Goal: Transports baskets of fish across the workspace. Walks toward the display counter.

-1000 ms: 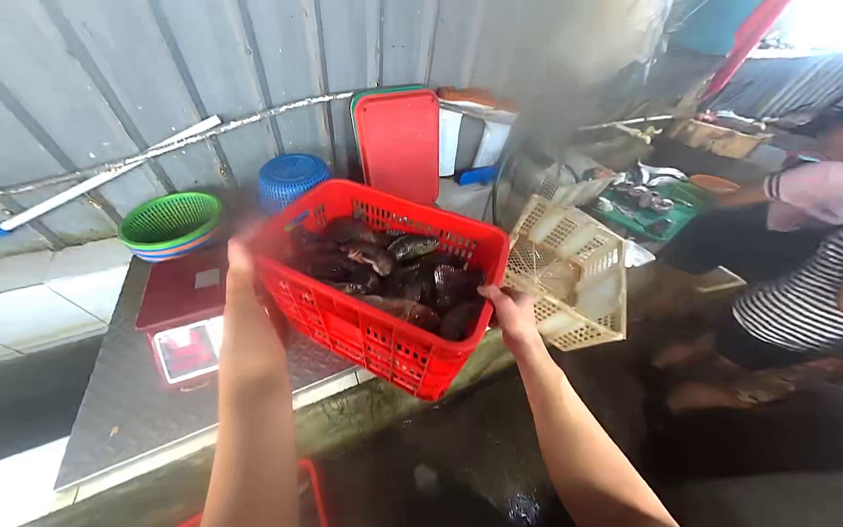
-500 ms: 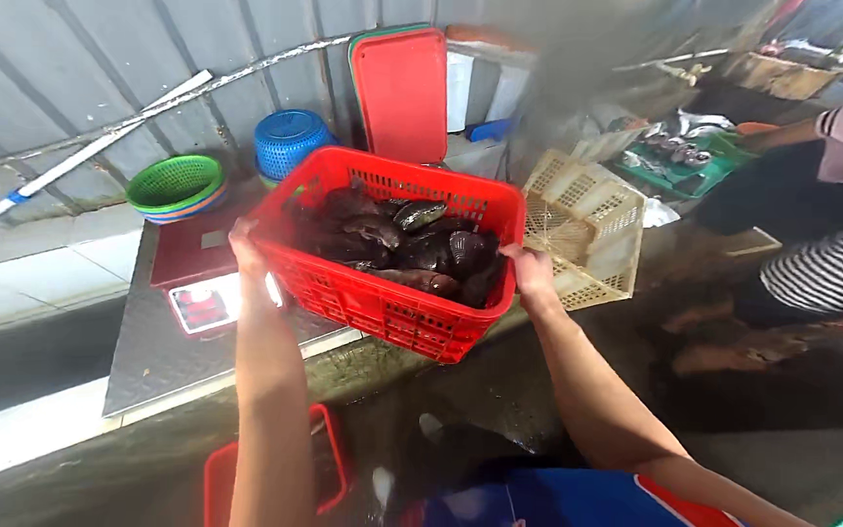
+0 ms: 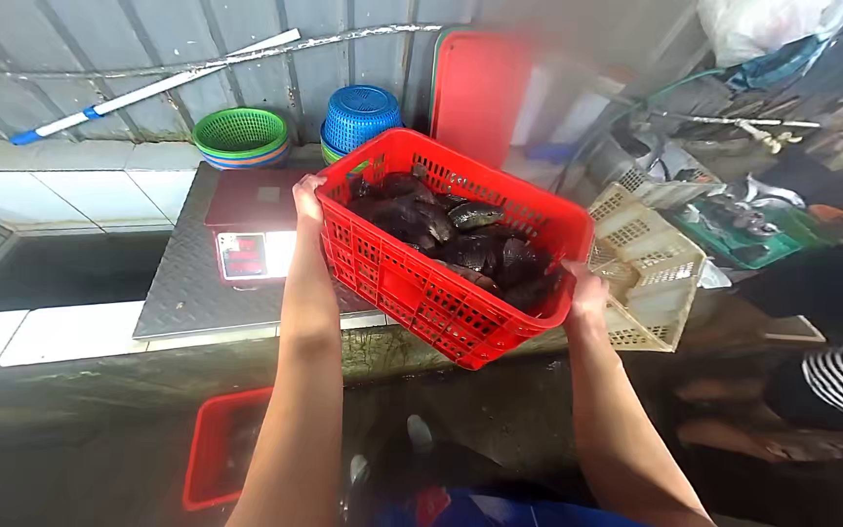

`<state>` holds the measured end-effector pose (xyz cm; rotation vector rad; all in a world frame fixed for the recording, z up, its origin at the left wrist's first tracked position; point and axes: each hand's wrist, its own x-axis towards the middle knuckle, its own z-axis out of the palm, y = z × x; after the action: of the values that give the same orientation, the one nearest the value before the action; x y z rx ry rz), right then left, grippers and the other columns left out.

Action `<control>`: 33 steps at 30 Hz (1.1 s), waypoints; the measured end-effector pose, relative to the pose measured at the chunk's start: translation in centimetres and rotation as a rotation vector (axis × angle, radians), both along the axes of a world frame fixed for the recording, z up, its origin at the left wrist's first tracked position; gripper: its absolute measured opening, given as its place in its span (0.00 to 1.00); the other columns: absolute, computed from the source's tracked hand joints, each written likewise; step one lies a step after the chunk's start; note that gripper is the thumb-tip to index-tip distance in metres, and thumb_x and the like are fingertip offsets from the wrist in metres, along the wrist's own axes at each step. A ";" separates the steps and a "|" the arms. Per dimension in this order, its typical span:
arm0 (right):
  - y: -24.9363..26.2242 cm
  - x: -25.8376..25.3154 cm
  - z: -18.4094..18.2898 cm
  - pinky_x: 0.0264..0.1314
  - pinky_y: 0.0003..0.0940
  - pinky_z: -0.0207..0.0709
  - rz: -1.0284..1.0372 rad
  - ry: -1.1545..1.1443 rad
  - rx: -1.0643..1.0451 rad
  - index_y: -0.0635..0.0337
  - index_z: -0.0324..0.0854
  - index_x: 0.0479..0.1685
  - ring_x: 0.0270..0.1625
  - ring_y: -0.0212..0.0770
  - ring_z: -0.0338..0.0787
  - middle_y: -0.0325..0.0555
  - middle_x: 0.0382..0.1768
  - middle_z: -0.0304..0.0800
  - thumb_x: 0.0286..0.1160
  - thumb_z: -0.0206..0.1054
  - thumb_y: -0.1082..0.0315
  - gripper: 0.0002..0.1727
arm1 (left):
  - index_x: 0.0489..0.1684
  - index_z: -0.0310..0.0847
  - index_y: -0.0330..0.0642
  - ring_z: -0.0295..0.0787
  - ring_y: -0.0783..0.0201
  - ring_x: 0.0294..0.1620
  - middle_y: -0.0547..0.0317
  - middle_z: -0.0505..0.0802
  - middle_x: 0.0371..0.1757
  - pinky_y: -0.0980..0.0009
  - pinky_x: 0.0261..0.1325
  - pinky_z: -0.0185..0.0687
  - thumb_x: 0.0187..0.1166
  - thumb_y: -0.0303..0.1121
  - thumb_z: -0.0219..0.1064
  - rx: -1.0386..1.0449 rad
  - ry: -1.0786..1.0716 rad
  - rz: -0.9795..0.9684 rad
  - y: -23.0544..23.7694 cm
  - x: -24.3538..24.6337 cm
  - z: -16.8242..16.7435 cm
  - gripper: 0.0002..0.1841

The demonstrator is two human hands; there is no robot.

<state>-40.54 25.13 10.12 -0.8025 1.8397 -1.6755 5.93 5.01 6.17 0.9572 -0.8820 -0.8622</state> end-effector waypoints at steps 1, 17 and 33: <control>-0.1 0.2 0.1 0.36 0.39 0.85 -0.003 -0.001 -0.008 0.59 0.85 0.33 0.29 0.34 0.88 0.39 0.25 0.87 0.74 0.69 0.62 0.09 | 0.33 0.84 0.42 0.90 0.63 0.41 0.58 0.92 0.36 0.58 0.47 0.87 0.74 0.36 0.59 0.009 0.012 -0.005 -0.4 -0.1 0.1 0.09; 3.9 -2.9 0.7 0.29 0.38 0.84 0.032 -0.021 0.135 0.57 0.83 0.28 0.24 0.35 0.87 0.39 0.22 0.86 0.64 0.70 0.65 0.06 | 0.66 0.78 0.43 0.91 0.68 0.52 0.60 0.93 0.53 0.63 0.55 0.89 0.81 0.39 0.55 0.012 0.059 -0.143 8.0 -2.1 0.9 0.19; 10.3 -16.4 0.1 0.30 0.25 0.84 0.689 0.092 0.215 0.53 0.81 0.35 0.22 0.25 0.86 0.28 0.21 0.87 0.74 0.55 0.72 0.08 | 0.38 0.81 0.51 0.84 0.71 0.33 0.66 0.87 0.34 0.70 0.34 0.82 0.67 0.34 0.58 -0.126 0.060 0.500 41.8 -13.9 -3.9 0.08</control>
<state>-56.94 35.40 10.21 -1.2509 1.5107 -1.0016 -8.01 46.85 2.23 0.9776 -0.5975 -0.4007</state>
